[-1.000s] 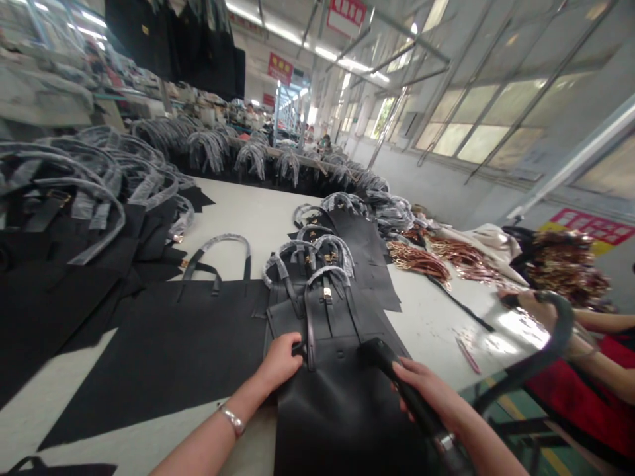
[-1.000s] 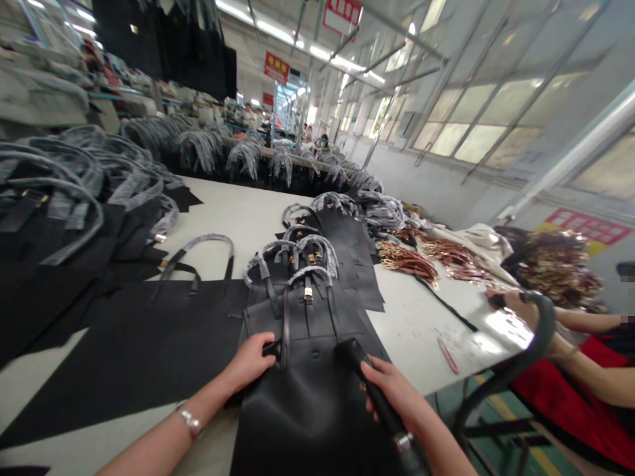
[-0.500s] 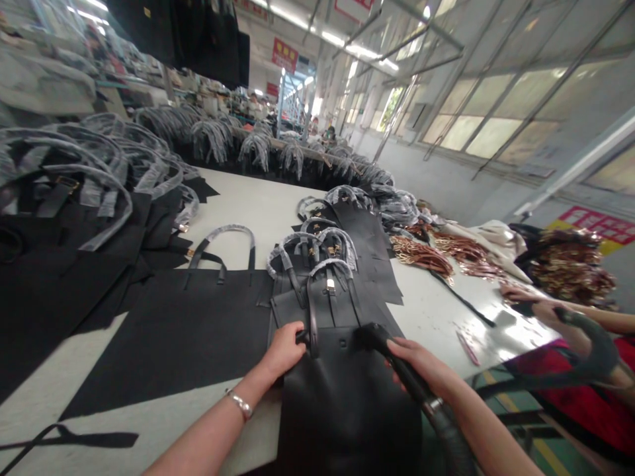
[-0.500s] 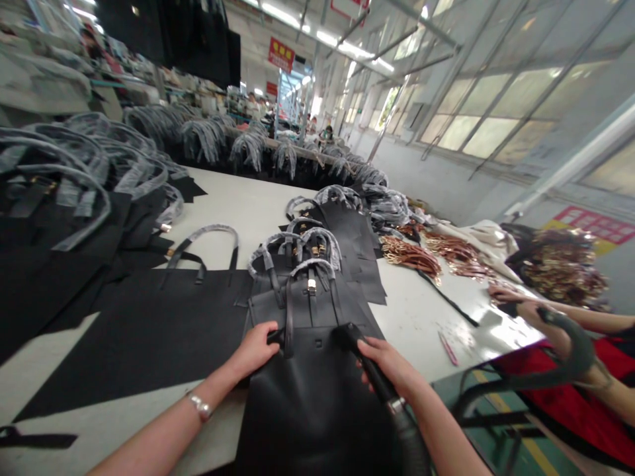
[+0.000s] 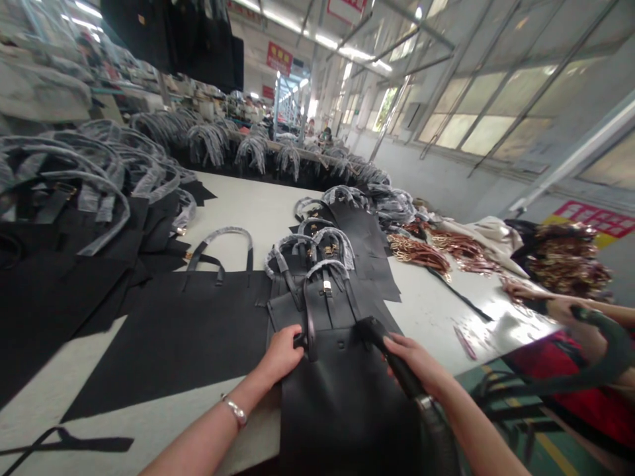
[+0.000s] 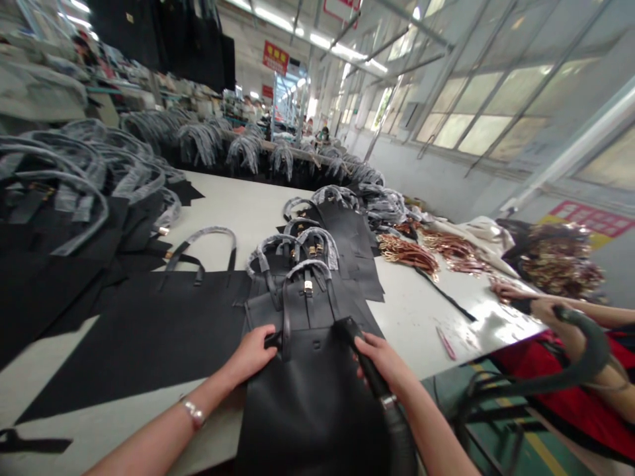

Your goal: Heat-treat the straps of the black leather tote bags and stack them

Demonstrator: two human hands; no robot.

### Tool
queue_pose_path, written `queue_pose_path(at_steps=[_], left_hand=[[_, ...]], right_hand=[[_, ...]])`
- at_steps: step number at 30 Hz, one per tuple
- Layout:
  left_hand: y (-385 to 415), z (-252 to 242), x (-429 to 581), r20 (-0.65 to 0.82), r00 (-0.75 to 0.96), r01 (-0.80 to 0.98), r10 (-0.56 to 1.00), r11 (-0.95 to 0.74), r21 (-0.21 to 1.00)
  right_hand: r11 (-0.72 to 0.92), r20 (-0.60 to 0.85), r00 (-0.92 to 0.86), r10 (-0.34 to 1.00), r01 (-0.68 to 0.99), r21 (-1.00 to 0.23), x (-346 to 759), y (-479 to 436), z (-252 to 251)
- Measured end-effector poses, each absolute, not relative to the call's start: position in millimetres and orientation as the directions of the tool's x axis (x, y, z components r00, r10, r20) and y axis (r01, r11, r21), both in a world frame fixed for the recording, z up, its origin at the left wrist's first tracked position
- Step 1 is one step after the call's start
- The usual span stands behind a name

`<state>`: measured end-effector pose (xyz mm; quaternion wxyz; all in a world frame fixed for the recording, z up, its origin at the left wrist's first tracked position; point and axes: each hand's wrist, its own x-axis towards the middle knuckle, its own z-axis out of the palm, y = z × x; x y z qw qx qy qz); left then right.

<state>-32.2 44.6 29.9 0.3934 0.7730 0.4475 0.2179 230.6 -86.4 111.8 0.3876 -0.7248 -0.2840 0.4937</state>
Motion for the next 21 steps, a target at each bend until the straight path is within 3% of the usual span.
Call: queue_pose_path(at_steps=[5,9,15,21], left_hand=[[43,28,-36,-0.030,0.511,0.535,0.859,-0.290,0.793],[44,28,-40,-0.045,0.518,0.558,0.854,-0.298,0.774],[51,47,-39,-0.079,0.660,0.533,0.747,-0.392,0.750],[52,54,-34,-0.078,0.739,0.460,0.669,-0.416,0.784]], right_hand=[[-0.487,-0.431,0.405,0.806,0.042,-0.872,238,-82,128],[-0.577,-0.540,0.317,0.780,0.031,-0.816,248,-117,136],[-0.684,-0.670,0.228,0.707,-0.021,-0.729,255,-139,123],[-0.588,-0.573,0.311,0.758,-0.055,-0.807,254,-119,118]])
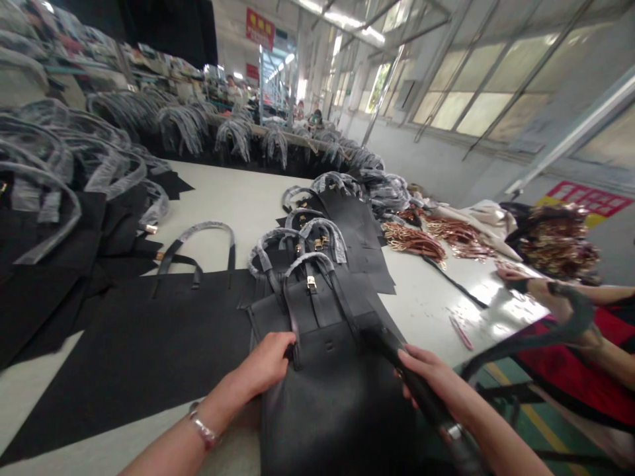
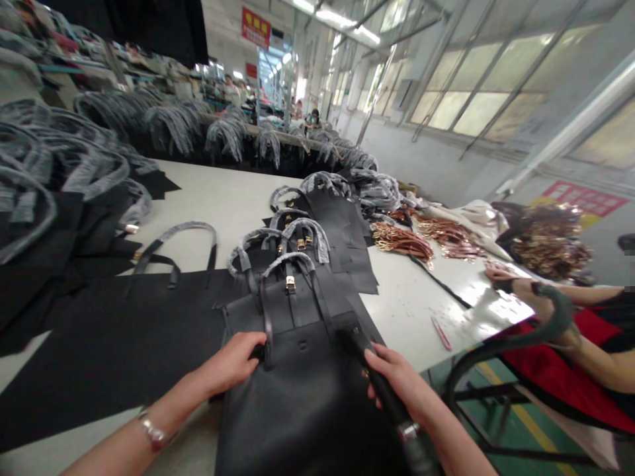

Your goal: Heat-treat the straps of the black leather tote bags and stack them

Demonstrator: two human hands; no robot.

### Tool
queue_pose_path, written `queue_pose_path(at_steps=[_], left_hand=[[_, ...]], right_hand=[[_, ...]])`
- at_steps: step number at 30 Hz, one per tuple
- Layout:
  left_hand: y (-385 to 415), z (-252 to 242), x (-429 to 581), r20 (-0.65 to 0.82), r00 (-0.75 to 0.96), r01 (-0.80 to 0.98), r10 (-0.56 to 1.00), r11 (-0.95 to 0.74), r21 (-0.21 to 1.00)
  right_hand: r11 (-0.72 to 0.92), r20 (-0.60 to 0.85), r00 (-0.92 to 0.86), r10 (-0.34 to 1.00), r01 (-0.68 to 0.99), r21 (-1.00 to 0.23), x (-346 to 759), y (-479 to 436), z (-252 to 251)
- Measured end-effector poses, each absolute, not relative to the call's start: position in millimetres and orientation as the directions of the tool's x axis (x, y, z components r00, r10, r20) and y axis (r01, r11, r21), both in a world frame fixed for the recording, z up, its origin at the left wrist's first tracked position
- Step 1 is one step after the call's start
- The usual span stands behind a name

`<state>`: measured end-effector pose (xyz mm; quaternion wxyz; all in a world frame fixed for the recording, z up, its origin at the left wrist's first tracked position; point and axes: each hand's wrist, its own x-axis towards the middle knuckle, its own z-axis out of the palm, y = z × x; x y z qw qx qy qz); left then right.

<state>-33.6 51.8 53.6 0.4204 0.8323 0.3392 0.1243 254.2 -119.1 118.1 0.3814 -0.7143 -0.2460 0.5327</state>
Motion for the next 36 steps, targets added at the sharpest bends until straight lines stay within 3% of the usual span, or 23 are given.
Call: queue_pose_path(at_steps=[9,16,19,23,26,31,36], left_hand=[[43,63,-33,-0.147,0.700,0.564,0.699,-0.414,0.714],[53,58,-43,-0.143,0.729,0.533,0.670,-0.423,0.733],[65,62,-49,-0.174,0.665,0.669,0.726,-0.477,0.570],[93,75,-27,0.061,0.626,0.731,0.777,-0.613,0.300],[121,82,6,0.136,0.728,0.637,0.672,-0.736,0.229],[155,82,32,0.091,0.891,0.430,0.445,-0.892,0.141],[160,79,30,0.133,0.921,0.362,0.366,-0.931,0.051]], right_hand=[[-0.620,-0.600,0.318,0.734,-0.044,-0.783,258,-131,107],[-0.427,-0.400,0.410,0.820,-0.028,-0.904,239,-112,103],[-0.475,-0.441,0.362,0.821,0.005,-0.880,242,-114,98],[-0.482,-0.431,0.347,0.833,0.073,-0.873,246,-119,85],[-0.476,-0.417,0.347,0.840,0.100,-0.874,245,-121,80],[-0.412,-0.375,0.383,0.844,0.013,-0.911,240,-128,84],[-0.284,-0.293,0.560,0.775,-0.105,-0.953,239,-131,90]])
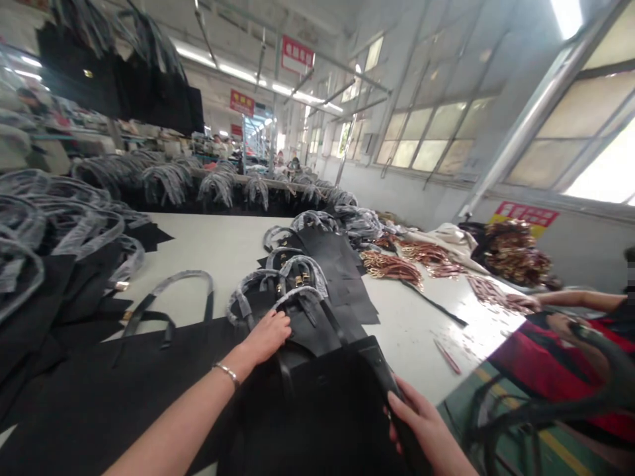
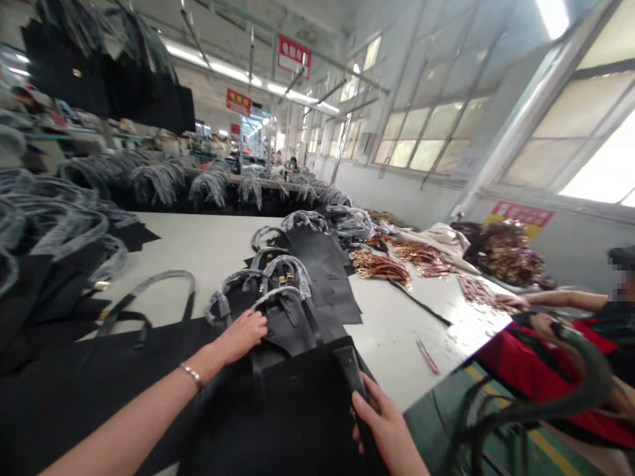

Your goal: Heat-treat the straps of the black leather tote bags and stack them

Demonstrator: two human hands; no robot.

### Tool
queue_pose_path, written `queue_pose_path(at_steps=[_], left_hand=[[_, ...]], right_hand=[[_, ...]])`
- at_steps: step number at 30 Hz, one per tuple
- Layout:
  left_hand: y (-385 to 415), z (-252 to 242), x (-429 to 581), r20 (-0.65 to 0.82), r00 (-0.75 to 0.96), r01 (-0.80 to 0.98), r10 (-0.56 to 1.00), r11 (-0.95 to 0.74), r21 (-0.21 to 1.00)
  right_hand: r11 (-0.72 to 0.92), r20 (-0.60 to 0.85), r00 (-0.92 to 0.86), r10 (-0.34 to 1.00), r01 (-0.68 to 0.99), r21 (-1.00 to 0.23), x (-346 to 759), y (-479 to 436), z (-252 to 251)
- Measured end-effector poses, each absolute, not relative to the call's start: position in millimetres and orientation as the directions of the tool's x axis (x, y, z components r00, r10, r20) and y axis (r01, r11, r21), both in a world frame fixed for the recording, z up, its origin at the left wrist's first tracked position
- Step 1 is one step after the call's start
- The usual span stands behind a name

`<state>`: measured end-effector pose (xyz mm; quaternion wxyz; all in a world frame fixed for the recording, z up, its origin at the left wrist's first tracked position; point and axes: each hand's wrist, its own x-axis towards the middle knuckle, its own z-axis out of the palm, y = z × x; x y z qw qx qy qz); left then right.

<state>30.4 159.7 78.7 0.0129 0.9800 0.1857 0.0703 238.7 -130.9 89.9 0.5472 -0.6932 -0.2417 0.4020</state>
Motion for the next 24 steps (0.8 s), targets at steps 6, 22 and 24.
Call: queue_pose_path(at_steps=[6,22,24], left_hand=[[109,125,24,0.131,0.935,0.318,0.329,-0.943,0.099],[29,25,5,-0.366,0.670,0.146,0.646,0.368,0.918],[28,30,4,-0.364,0.671,0.091,0.646,0.416,0.905]], right_hand=[[-0.304,-0.290,0.578,0.763,-0.075,-0.950,241,-126,93],[-0.233,-0.173,0.707,0.685,-0.012,-0.972,259,-110,117],[-0.259,-0.196,0.655,0.730,0.000,-0.966,250,-118,128]])
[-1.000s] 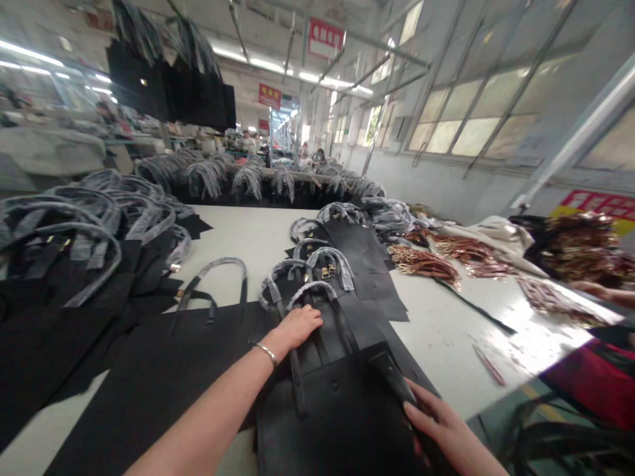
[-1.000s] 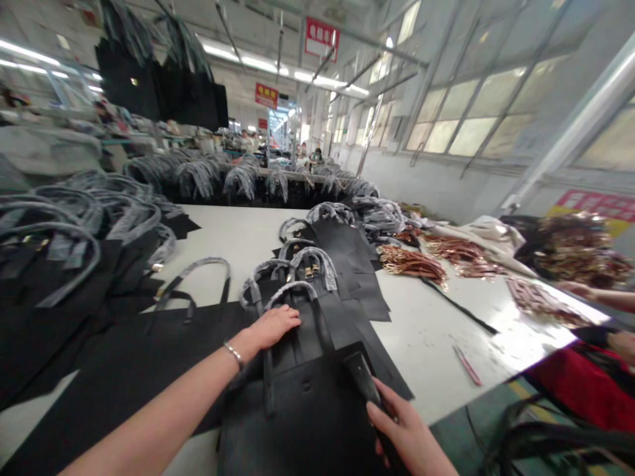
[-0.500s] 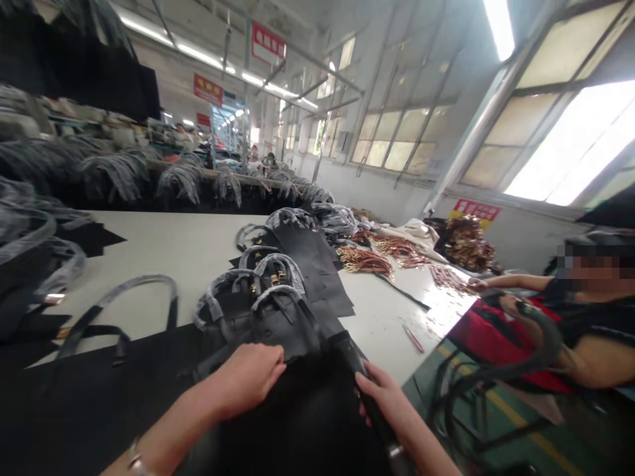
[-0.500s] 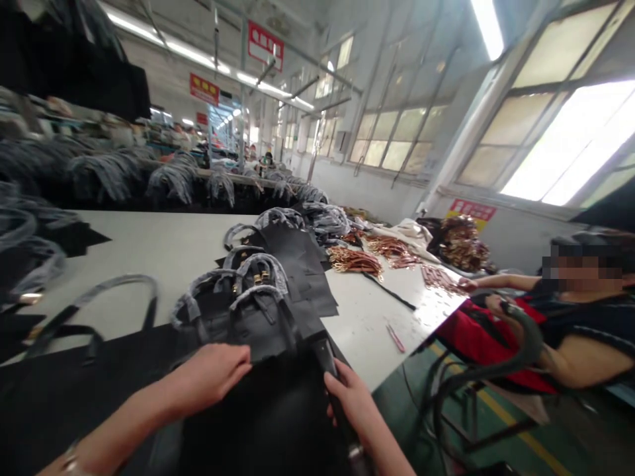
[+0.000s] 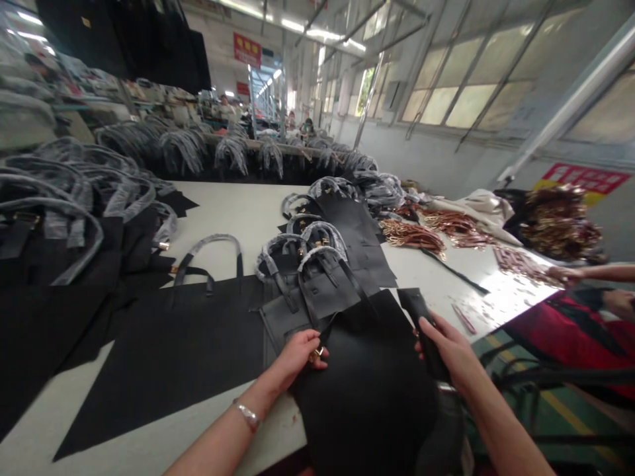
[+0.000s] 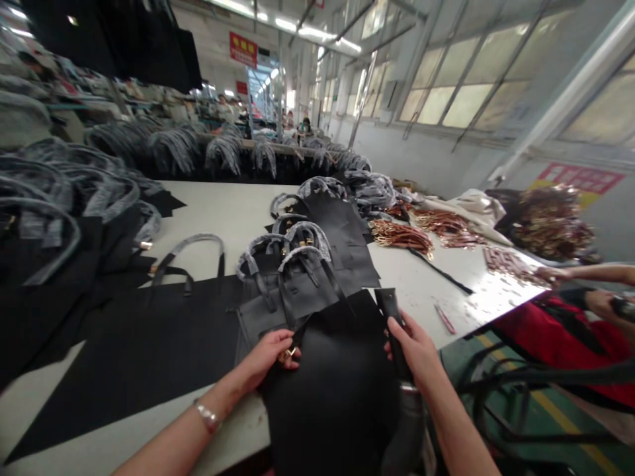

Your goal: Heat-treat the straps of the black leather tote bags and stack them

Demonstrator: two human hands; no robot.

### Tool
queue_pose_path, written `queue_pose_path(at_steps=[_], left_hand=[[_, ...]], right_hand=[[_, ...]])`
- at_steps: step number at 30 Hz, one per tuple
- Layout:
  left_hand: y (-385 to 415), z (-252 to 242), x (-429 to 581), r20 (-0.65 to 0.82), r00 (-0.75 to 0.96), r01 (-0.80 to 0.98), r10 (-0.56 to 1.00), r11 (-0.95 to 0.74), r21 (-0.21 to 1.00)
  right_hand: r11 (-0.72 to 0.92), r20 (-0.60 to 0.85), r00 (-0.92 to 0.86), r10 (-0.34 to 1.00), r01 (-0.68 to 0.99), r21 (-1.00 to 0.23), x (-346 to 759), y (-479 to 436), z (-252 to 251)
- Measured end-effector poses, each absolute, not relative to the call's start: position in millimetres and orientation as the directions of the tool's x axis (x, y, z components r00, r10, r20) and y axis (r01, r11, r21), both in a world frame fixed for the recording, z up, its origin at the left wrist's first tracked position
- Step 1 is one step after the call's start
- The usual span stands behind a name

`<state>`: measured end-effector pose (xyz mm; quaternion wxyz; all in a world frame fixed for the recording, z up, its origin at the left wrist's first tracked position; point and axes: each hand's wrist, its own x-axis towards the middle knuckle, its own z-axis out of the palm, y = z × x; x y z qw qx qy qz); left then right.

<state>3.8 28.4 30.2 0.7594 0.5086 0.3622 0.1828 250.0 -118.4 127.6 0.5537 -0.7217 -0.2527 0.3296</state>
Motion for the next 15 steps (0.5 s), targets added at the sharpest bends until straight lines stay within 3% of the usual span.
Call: queue_pose_path(at_steps=[4,8,12,15], left_hand=[[22,34,3,-0.347,0.699,-0.067,0.626,0.540,0.839],[15,31,6,-0.259,0.722,-0.184,0.642,0.539,0.822],[12,31,7,-0.261,0.733,-0.206,0.628,0.571,0.795],[11,34,7,-0.338,0.709,-0.253,0.619,0.670,0.698]], right_hand=[[-0.377,-0.364,0.384,0.849,-0.044,-0.925,210,-135,134],[-0.472,-0.479,0.123,0.869,-0.084,-0.878,176,-136,126],[-0.458,-0.466,0.068,0.882,-0.109,-0.882,168,-126,125],[-0.454,-0.463,0.091,0.882,-0.108,-0.885,170,-122,127]])
